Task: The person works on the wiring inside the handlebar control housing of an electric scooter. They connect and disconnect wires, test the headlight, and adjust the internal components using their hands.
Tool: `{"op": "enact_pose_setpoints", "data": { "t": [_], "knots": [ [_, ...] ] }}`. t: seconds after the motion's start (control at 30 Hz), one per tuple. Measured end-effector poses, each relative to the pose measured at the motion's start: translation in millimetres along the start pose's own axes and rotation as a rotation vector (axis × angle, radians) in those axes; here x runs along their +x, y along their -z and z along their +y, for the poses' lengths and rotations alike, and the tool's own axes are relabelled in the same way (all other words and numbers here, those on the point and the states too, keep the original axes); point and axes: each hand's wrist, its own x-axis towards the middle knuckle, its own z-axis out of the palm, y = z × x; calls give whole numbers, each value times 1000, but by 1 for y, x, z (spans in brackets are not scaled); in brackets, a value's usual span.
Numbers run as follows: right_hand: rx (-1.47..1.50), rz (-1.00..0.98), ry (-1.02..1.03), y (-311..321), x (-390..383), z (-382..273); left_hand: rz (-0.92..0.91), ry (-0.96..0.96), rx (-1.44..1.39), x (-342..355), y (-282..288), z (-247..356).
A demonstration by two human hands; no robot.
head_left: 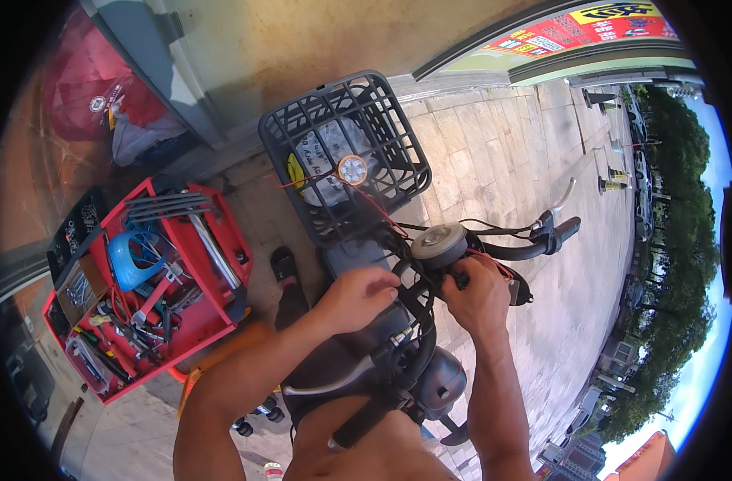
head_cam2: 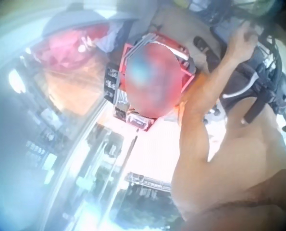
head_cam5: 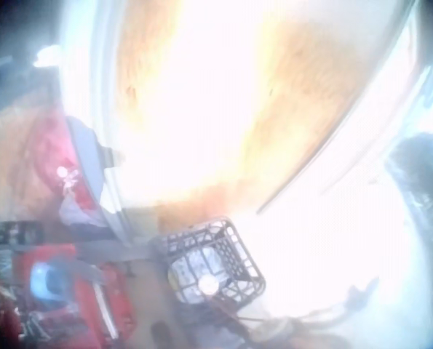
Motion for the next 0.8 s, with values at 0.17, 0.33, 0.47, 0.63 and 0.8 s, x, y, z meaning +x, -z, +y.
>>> {"op": "enact_pose_setpoints", "data": {
  "t": [0.17, 0.33, 0.47, 0.63, 0.8],
  "knots": [
    [53, 18, -10, -5, -1, 2, 106, -165, -54, 10, -18, 8],
    [157, 99, 92, -13, -6, 11, 131, -295, 0, 16, -25, 22],
    [213, 89, 50, -15, -8, 12, 132, -334, 35, 17, -23, 23],
    [231, 92, 65, -15, -7, 13, 144, -336, 84, 16, -16, 19],
    [148, 102, 117, -15, -4, 15, 144, -357, 121, 15, -11, 19]
  ]
}}
